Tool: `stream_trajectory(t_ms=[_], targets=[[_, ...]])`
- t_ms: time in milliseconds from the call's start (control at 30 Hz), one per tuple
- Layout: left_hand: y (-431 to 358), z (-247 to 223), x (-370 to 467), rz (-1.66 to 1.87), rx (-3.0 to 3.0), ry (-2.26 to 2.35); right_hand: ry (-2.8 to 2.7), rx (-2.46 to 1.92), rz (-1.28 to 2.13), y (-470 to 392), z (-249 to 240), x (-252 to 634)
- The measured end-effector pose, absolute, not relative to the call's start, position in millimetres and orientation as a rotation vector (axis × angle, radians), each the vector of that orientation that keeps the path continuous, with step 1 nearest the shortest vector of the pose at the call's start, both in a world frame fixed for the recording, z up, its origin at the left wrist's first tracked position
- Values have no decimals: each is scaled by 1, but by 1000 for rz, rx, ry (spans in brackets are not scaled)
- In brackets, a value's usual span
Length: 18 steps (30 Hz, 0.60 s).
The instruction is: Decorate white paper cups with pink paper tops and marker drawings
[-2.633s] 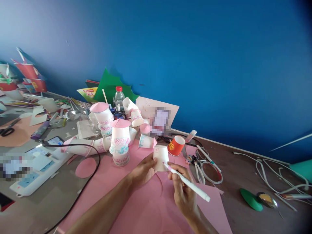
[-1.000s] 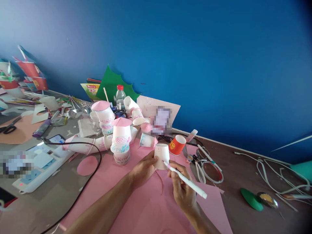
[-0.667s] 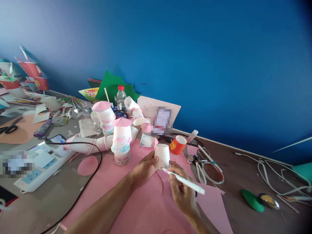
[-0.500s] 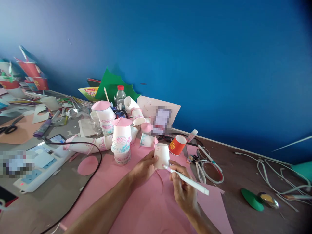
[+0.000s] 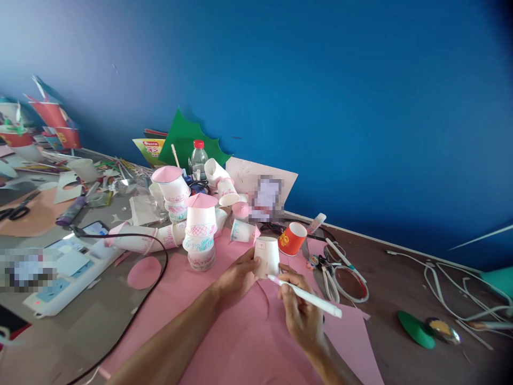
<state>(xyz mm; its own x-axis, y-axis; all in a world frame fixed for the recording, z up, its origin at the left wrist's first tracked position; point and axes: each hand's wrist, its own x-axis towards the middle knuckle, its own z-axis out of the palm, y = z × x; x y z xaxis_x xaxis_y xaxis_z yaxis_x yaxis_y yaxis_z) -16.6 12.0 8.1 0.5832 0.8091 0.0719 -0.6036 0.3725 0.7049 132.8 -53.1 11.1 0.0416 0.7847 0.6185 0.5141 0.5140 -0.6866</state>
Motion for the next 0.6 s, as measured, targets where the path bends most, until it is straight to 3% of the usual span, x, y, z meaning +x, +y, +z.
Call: stream_trajectory(t_ms=[600], targets=[[11, 10, -16, 902, 748, 276, -1467, -1209, 360, -50, 10, 135]])
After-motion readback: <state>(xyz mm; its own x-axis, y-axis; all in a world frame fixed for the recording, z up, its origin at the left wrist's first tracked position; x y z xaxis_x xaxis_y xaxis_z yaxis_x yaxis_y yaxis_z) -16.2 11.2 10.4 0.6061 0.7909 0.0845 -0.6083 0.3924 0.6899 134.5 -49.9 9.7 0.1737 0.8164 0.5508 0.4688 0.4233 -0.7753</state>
